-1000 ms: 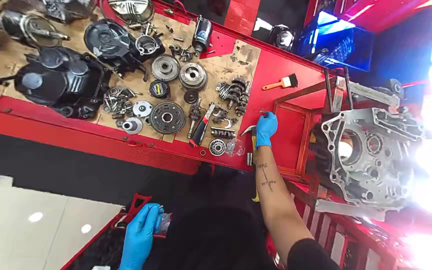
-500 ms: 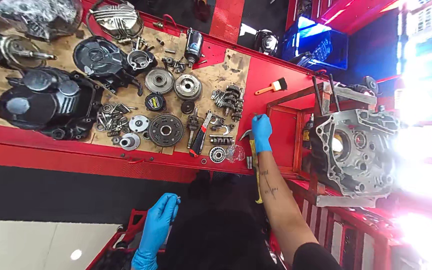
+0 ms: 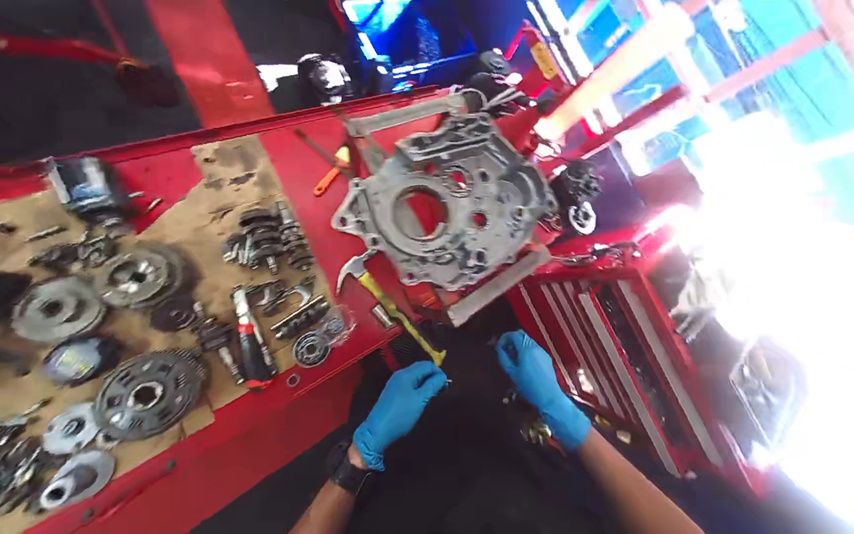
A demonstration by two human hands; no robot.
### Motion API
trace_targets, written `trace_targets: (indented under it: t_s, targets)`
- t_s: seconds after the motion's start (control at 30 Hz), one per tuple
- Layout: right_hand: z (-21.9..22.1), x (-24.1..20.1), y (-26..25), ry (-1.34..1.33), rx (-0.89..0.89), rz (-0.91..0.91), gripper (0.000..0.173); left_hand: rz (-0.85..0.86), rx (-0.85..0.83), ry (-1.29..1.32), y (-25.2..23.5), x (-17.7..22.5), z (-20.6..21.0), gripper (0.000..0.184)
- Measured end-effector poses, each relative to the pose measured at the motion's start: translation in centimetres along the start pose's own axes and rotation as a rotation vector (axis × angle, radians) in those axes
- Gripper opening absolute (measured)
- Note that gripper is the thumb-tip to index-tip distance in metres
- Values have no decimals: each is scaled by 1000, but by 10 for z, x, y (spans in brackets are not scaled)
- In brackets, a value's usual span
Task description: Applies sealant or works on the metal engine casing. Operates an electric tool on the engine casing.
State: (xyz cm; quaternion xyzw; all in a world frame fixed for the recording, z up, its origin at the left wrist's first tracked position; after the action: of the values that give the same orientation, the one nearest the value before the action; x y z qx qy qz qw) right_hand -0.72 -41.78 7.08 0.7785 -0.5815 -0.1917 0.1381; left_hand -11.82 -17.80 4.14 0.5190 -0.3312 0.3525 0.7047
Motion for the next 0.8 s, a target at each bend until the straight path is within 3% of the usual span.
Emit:
trace_targets:
  t_s: [0.13, 0.23, 0.37, 0.47, 0.53, 0.67, 0.8]
  targets:
    - [-29, 84, -49, -20, 120, 139, 30, -81, -127, -29, -51, 15, 48, 31]
    - [-41, 127, -124, 2, 142, 117, 34, -126, -118, -61, -89, 18, 78, 32]
    - [-43, 139, -243, 80, 66, -78, 35, -158, 18, -93, -144, 26, 113, 32]
    - [-30, 127, -297, 147, -80, -290, 35, -207, 163, -91, -180, 37, 144, 35]
    - [-27, 131, -313, 117, -113, -386, 33, -217, 245, -128, -202, 46, 158, 34]
    - [-26, 182, -320, -48, -71, -201, 39, -114, 387, -312, -244, 66, 175, 32]
    - [-13, 183, -321, -103, -149, -114, 34, -54, 527, -573, -297, 80, 166, 36]
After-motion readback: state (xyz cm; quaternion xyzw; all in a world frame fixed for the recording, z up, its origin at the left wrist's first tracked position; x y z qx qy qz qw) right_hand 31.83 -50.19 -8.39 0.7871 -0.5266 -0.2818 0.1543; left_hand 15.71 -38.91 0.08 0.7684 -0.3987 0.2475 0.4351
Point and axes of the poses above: each hand's wrist, its own y-axis away from the middle knuckle, its own z-axis out of the palm, x = y × z, the point moved 4 cm from there along -y, towards the middle knuckle, and after that the axes turned 11 degrees about y, right-handed, at the moved point
